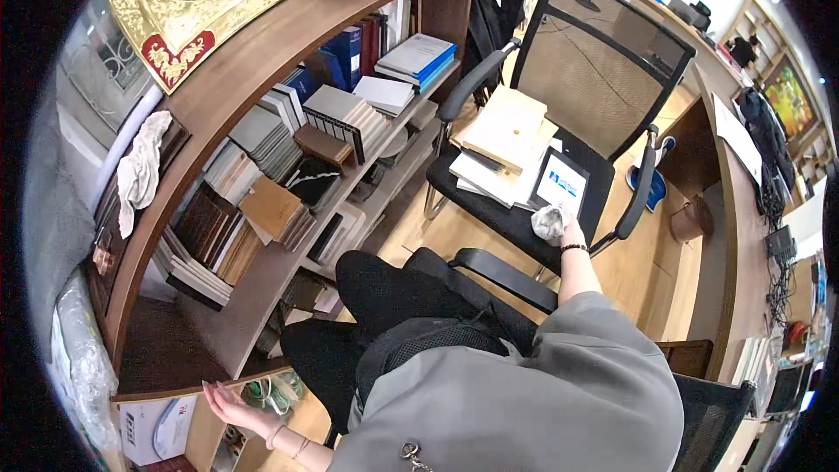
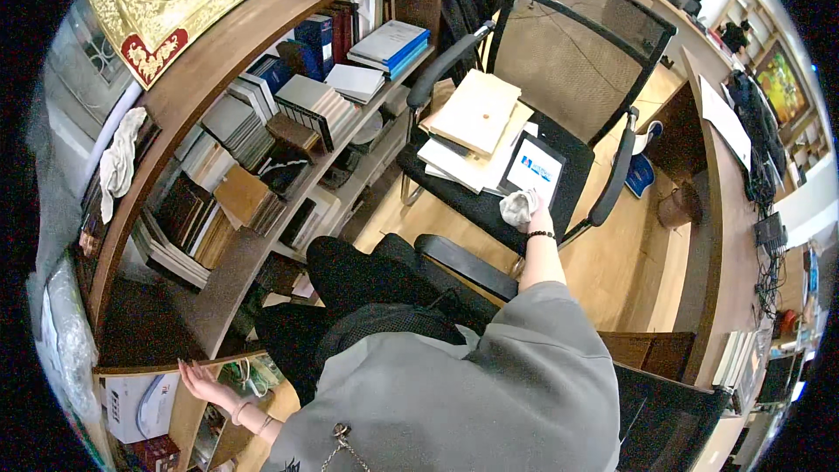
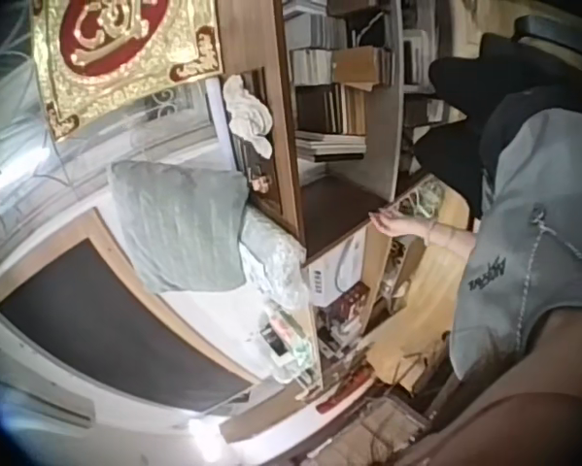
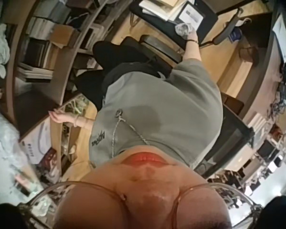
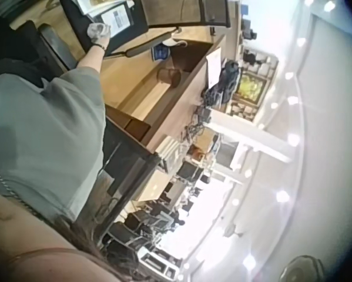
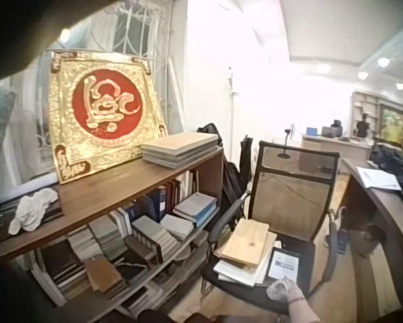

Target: Wiping down various objects such as blocks, a wooden plaque, and a certificate with a cloth.

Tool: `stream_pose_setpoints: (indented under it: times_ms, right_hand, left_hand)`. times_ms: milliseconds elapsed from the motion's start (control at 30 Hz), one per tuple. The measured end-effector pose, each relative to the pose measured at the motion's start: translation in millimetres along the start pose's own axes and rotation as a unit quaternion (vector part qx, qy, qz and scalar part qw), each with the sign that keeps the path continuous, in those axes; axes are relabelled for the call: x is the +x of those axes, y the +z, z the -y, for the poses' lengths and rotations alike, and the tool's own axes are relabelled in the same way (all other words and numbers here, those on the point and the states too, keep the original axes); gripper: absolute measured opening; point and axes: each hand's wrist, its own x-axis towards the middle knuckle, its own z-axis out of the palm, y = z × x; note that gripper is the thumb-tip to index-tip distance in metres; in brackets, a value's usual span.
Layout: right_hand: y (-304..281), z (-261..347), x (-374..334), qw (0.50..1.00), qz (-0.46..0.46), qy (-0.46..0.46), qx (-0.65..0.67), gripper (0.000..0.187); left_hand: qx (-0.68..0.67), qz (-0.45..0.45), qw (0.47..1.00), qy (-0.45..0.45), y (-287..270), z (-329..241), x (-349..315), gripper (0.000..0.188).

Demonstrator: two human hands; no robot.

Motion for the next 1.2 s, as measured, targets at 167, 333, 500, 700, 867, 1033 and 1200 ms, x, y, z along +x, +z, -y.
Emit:
stream_pose_setpoints:
  times_ms: [167,333,500,700,867,1033,1200]
  right_hand:
    - [32,-15,-19,0.982,-0.088,-0.082,-0.145,0.021]
    - [69,2,-19,0.983,-0.056,-0.125,-0.123,0.023]
    - [111,-5,-43,0.986,-0.009,-0.144,-0.083,0.025]
    - [140,-32,-104,0.989,0.069,-0.118,-0.054,0.028]
    - [200,-87,-186,0.969,0.169,-0.053,-0.173,0.027]
    - [242,-158,-259,0.906,0.323,0.132,-0.239,0.030]
    - [240,-221,-271,0.762,0.383,0.255,-0.455,0.030]
  left_hand:
    - [0.011,0.045,0.998,-0.031,18,0,-10,0.039]
    - [-0.045,0.194,0.978,-0.066,51,-6,-38,0.038]
    - [-0.026,0.259,0.961,-0.091,66,-19,-59,0.037]
    - [0.024,0.342,0.934,-0.102,53,-23,-75,0.039]
    - [-0.069,0.462,0.872,-0.149,89,-53,-106,0.048]
    - [-0.432,0.520,0.669,-0.311,123,-68,-136,0.064]
    - [-0.452,0.362,0.760,-0.295,105,-73,-144,0.063]
